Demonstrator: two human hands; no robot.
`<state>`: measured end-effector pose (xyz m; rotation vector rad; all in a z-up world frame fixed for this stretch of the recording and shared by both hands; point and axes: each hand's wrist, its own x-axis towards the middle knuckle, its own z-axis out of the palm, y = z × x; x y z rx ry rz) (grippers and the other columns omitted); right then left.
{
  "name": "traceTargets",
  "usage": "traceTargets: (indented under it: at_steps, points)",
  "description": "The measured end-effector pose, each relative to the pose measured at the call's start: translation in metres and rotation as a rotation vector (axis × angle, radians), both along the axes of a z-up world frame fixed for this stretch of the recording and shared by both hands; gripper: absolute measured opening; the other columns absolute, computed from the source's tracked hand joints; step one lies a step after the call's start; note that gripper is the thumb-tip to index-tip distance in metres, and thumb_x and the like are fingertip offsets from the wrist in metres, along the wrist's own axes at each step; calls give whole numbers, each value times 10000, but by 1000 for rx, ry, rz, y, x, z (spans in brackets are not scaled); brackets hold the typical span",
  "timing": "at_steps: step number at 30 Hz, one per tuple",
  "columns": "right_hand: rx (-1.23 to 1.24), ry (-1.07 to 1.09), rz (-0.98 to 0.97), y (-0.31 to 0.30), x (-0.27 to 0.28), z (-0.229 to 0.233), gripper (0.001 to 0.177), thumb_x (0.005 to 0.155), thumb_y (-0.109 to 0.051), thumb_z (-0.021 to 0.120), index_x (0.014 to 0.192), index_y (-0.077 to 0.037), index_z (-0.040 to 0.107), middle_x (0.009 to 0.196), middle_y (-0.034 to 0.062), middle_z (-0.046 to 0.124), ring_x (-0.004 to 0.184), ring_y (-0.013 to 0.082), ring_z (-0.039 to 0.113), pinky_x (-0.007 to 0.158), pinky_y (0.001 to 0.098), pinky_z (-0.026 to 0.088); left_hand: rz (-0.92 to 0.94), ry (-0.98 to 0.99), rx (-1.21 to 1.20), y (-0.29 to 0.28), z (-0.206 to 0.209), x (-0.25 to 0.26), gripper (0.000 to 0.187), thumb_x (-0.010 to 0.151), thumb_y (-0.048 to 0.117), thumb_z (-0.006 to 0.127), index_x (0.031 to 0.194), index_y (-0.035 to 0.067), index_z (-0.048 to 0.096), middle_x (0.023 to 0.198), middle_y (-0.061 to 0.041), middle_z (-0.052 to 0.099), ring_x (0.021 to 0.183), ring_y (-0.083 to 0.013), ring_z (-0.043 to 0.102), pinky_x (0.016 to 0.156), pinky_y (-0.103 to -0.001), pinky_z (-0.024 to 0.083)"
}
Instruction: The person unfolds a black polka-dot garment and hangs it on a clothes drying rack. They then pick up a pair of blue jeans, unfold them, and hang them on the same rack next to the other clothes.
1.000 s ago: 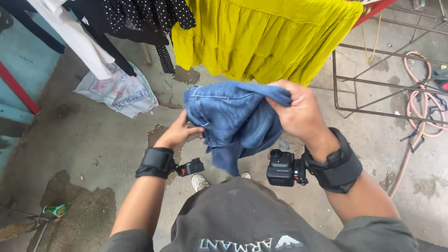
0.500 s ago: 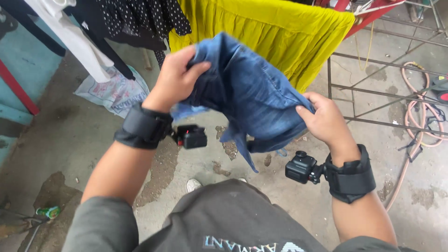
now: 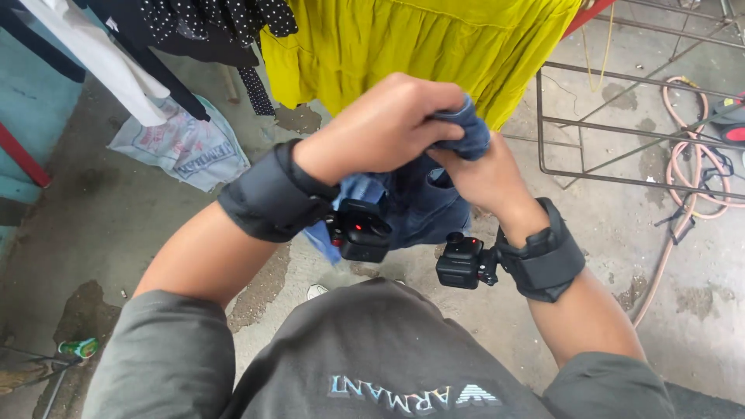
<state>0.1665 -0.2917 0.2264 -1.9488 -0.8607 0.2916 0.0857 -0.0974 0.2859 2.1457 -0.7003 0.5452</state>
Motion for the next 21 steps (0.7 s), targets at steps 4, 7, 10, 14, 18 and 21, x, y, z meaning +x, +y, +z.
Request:
traceTargets:
  at_steps: [4,7,10,14,18,21]
  points:
    - [83,-50,35,1,-3,-6,166,963,-69,739,1124,-32,719,985,55,767,920,97,671,829,279,553,-39,164,-142,53,-16,-31,249,991,178,736,1169,17,672,997,-100,760,932,-213,767,837,-321,595]
    - [188,-70,109,-2,-4,2,159,965,-14,704,1124,-22,719,1028,58,767,949,113,695,860,274,551,244,261,-343,108,-87,-49,241,1080,116,617,1305,34,644,1150,-50,757,1096,-140,716,969,-303,567]
    - [135,-156,96,-2,-5,18,179,941,17,687,1117,-8,711,1001,50,756,922,120,696,836,272,555,518,464,-282,142,-168,-78,379,1016,40,642,1387,57,570,1177,-90,739,1066,-128,694,934,-300,576]
    - [228,-185,35,5,-3,41,156,982,14,693,1132,-16,724,1034,32,757,953,118,699,850,276,554,511,461,4,124,-224,-103,975,694,-14,772,1553,34,313,1495,-246,457,1379,-364,465,1114,-409,431]
    - [353,-221,17,10,3,57,119,1027,5,693,1141,-21,714,1070,16,743,991,119,696,888,283,556,546,402,54,81,-220,-95,1312,526,117,959,1564,-7,166,1585,-310,278,1472,-454,307,1196,-450,307]
    - [457,-307,-6,11,12,63,125,1099,18,696,1219,-17,700,1152,17,715,1069,124,663,983,288,544,531,278,95,63,-190,-83,1384,451,216,1001,1548,-8,188,1602,-314,237,1475,-461,289,1204,-505,291]
